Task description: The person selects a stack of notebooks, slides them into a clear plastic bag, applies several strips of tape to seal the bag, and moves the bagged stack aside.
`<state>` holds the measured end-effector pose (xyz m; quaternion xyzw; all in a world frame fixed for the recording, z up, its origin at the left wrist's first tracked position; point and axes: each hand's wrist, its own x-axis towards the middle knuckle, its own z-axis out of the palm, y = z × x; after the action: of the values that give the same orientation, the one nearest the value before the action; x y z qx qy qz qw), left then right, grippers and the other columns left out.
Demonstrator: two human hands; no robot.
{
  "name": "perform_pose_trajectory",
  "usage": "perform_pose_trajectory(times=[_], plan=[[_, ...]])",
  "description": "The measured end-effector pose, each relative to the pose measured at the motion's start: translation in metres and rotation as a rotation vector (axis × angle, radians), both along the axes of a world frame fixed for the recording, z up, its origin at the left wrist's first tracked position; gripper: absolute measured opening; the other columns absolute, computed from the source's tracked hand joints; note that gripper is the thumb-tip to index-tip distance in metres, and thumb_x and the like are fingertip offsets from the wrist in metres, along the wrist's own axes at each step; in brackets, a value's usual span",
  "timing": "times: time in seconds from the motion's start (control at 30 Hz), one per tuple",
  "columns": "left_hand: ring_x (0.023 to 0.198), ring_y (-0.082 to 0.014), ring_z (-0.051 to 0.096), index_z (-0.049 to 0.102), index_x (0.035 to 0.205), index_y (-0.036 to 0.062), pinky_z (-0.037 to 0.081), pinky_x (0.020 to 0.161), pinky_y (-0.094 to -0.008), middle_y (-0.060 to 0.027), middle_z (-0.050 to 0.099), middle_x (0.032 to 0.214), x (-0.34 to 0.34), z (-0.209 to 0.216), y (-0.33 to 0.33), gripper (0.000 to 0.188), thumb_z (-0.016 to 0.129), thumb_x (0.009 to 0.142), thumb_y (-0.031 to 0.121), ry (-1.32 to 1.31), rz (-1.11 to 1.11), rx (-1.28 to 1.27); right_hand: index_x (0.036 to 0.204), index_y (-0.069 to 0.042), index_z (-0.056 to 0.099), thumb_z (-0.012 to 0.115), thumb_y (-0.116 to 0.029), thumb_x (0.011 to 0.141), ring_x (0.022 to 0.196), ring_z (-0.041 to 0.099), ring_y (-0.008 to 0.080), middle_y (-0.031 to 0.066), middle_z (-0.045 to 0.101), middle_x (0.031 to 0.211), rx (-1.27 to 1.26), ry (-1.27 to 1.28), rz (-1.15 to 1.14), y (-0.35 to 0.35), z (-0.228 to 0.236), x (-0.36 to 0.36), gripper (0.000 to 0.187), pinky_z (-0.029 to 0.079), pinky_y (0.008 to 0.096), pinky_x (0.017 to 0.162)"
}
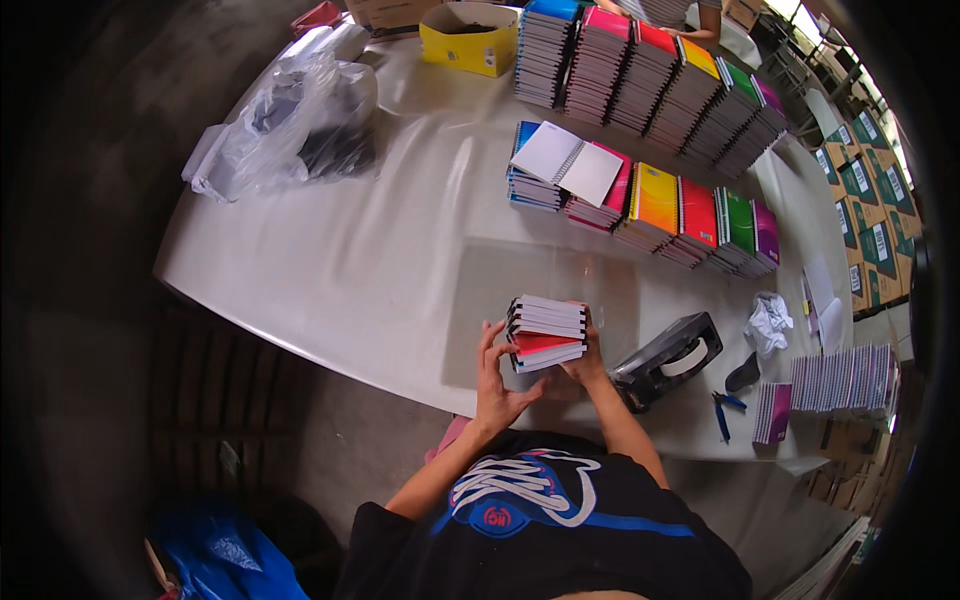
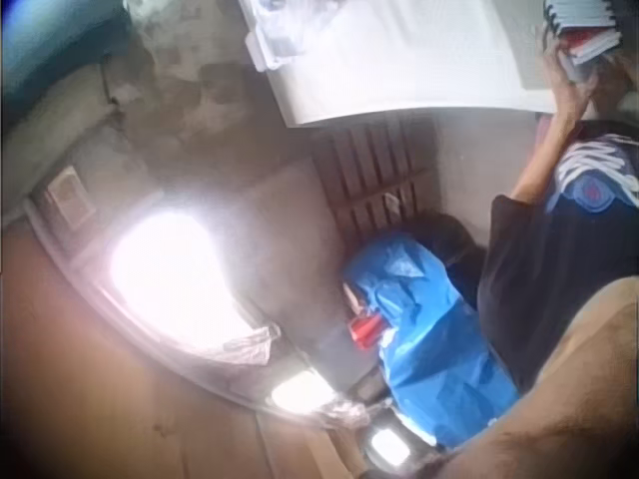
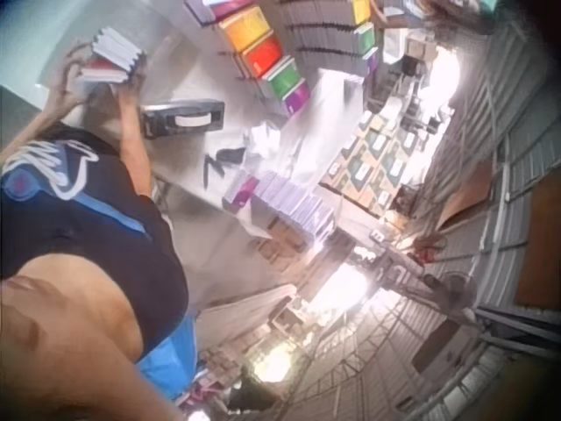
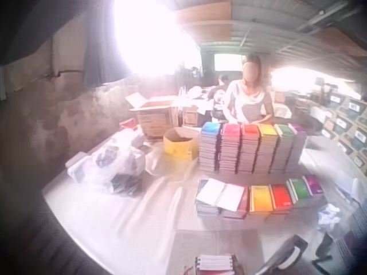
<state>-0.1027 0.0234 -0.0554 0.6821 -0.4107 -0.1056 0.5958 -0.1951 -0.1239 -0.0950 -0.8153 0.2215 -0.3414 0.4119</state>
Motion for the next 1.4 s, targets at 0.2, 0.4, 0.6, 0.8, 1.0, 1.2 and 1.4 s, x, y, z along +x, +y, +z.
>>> perform_pose_trajectory(times=[0.2, 0.4, 0.6, 0.8, 1.0, 1.2, 1.4], plan=[[0.127, -0.0422, 0.035, 0.046, 0.102, 0.0087, 0.031, 0.104, -0.0493, -0.0145, 0.051, 0.121, 0.019, -0.002, -0.016, 0.053, 0.079, 0.061, 0.004, -0.107, 0.049, 0.011, 0.113, -0.003, 0.052, 0.084, -0.015, 0.058, 0.094, 0.060, 0.0275, 0.0114, 0.062, 0.100, -0.173, 0.183, 0.025, -0.006, -0.009, 0.001, 0.064, 0.047, 0.0334, 0.087], [0.109, -0.0274, 0.049, 0.040, 0.126, 0.0061, 0.038, 0.097, -0.0398, -0.0088, 0.055, 0.108, 0.043, 0.009, -0.021, 0.085, 0.086, 0.054, 0.012, -0.017, -0.017, 0.080, 0.111, -0.001, 0.056, 0.086, -0.015, 0.057, 0.090, 0.063, 0.0223, 0.0099, 0.065, 0.101, -0.165, 0.116, 0.070, -0.010, -0.025, -0.001, 0.063, 0.047, 0.0321, 0.089], [0.109, -0.0255, 0.048, 0.045, 0.122, 0.0099, 0.039, 0.096, -0.0391, -0.0094, 0.055, 0.107, 0.054, 0.020, -0.024, 0.084, 0.088, 0.051, 0.016, -0.023, -0.140, 0.247, 0.112, -0.003, 0.054, 0.086, -0.016, 0.055, 0.094, 0.061, 0.0208, 0.0094, 0.065, 0.102, 0.209, 0.051, 0.034, -0.004, -0.014, -0.002, 0.066, 0.047, 0.0325, 0.088], [0.110, -0.0329, 0.052, 0.042, 0.114, 0.0097, 0.043, 0.094, -0.0412, -0.0160, 0.053, 0.113, 0.065, 0.000, -0.039, 0.073, 0.086, 0.056, 0.016, 0.142, -0.372, 0.066, 0.114, -0.004, 0.049, 0.087, -0.021, 0.053, 0.100, 0.059, 0.0239, 0.0093, 0.058, 0.110, 0.108, 0.054, 0.005, -0.003, -0.012, -0.004, 0.074, 0.046, 0.0356, 0.088], [0.106, -0.0259, 0.057, 0.043, 0.127, 0.0055, 0.046, 0.092, -0.0372, -0.0150, 0.060, 0.113, 0.069, -0.001, -0.040, 0.085, 0.088, 0.055, 0.014, -0.016, -0.401, 0.128, 0.127, -0.004, 0.048, 0.086, -0.027, 0.059, 0.125, 0.042, 0.0306, 0.0154, 0.040, 0.136, 0.040, -0.067, -0.331, 0.034, 0.033, -0.008, 0.082, 0.037, 0.0379, 0.101], [0.104, -0.0204, 0.059, 0.050, 0.119, 0.0002, 0.046, 0.092, -0.0333, -0.0114, 0.062, 0.109, 0.070, -0.005, -0.041, 0.072, 0.086, 0.057, 0.010, 0.058, -0.420, 0.134, 0.134, -0.004, 0.041, 0.076, -0.009, 0.070, 0.134, 0.029, 0.0301, 0.0156, 0.025, 0.147, 0.200, 0.065, -0.308, 0.068, 0.042, -0.031, 0.073, 0.031, 0.0421, 0.106], [0.104, -0.0196, 0.058, 0.049, 0.120, 0.0000, 0.045, 0.093, -0.0328, -0.0095, 0.062, 0.109, 0.067, -0.008, -0.042, 0.073, 0.086, 0.057, 0.008, 0.099, -0.440, 0.138, 0.115, -0.004, 0.047, 0.078, -0.005, 0.067, 0.133, 0.032, 0.0288, 0.0173, 0.028, 0.144, 0.225, -0.103, -0.241, 0.043, 0.018, -0.025, 0.057, 0.031, 0.0398, 0.106]])
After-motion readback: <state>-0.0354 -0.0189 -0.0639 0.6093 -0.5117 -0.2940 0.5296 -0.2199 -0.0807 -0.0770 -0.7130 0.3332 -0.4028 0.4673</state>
